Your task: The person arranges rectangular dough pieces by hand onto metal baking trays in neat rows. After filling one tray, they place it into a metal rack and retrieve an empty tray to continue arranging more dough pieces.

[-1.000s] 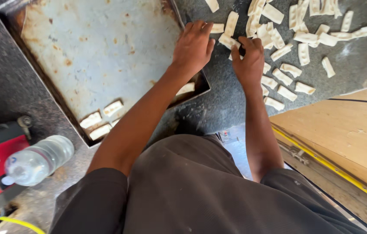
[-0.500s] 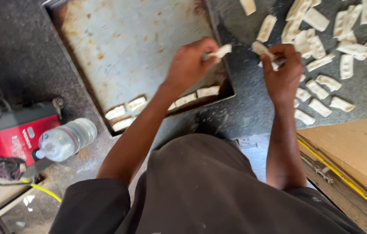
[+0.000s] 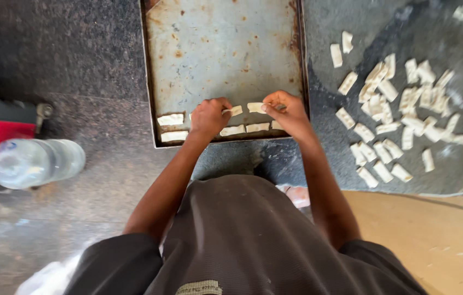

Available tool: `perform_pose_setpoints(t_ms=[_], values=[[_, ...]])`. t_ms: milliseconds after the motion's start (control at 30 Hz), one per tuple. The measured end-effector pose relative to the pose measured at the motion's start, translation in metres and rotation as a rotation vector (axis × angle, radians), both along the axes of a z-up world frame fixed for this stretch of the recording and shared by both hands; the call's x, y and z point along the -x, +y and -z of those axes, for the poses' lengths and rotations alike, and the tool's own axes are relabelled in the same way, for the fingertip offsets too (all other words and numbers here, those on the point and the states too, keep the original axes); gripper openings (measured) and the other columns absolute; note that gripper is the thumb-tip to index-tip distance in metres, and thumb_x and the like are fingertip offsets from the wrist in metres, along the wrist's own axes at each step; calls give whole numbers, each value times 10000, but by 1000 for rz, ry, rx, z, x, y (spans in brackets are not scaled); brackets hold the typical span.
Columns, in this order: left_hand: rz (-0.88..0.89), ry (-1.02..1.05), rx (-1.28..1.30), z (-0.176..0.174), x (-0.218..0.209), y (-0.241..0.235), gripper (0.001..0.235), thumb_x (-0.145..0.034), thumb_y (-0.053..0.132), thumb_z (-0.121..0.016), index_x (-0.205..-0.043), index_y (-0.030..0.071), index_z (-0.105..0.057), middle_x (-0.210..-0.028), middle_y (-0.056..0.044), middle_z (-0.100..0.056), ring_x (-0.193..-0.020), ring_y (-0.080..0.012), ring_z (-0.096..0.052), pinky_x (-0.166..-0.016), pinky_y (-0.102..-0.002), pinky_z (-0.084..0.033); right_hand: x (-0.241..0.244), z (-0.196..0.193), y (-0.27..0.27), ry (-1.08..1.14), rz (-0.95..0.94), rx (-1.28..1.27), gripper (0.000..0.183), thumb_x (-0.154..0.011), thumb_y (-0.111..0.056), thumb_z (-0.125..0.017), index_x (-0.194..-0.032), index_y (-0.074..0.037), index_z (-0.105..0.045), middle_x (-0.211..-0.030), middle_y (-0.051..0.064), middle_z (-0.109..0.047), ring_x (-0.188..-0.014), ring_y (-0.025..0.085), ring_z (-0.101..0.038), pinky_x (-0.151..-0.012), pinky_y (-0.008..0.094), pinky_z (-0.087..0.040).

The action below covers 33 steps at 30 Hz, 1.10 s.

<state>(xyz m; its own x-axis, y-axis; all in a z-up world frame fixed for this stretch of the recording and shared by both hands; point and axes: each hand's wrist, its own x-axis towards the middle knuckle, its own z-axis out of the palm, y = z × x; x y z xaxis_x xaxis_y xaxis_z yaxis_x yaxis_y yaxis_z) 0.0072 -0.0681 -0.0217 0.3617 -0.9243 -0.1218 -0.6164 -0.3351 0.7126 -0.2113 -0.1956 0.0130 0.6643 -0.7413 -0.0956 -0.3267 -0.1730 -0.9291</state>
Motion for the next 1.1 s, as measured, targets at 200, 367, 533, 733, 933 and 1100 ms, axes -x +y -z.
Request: perform_pose_setpoints(t_ms=[200,367,533,733,933,1100], values=[[-81,-126,2,15,8,5,137,-842,157,-707,-955,169,-785,-975,-140,-752,-877,-374,-720,-800,-468,-576,-1,3,2,-4,-7,-49,169,-936,-173,-777,-1043,-55,-722,-943,0,-716,-910,91,-644,-798,260,-506],[-80,-158,31,21,4,3,152,-820,95,-697,-921,158,-791,-1091,-157,-686,-878,-401,-712,-800,-477,-580,-12,31,4,2,-40,-1,165,-915,-161,-788,-1031,-66,-720,-921,2,-718,-929,139,-657,-835,290,-520],[-71,-159,79,25,7,3,163,-827,78,-689,-920,159,-795,-1095,-162,-662,-868,-405,-710,-803,-485,-574,-18,48,17,221,87,644,239,-824,-119,-838,-1017,-68,-707,-984,127,-656,-968,326,-608,-848,419,-495],[-63,-189,79,24,5,8,130,-877,117,-711,-941,186,-802,-1063,-137,-682,-860,-397,-706,-789,-482,-573,26,24,13,96,329,582,248,-870,-111,-833,-1079,-67,-707,-1044,126,-629,-959,289,-592,-842,408,-509],[-6,-201,101,-7,13,3,240,-831,60,-757,-1048,158,-791,-1169,-116,-704,-912,-364,-707,-774,-462,-567,136,13,-19,115,686,700,155,-922,-59,-799,-1051,-51,-713,-1018,118,-694,-905,246,-634,-753,367,-530],[150,-137,197,-47,60,-39,336,-906,84,-732,-1242,88,-732,-1195,-159,-704,-931,-347,-714,-785,-434,-573,226,21,-32,417,702,758,172,-922,3,-788,-1065,-56,-714,-1032,109,-710,-1005,339,-635,-912,459,-470]])
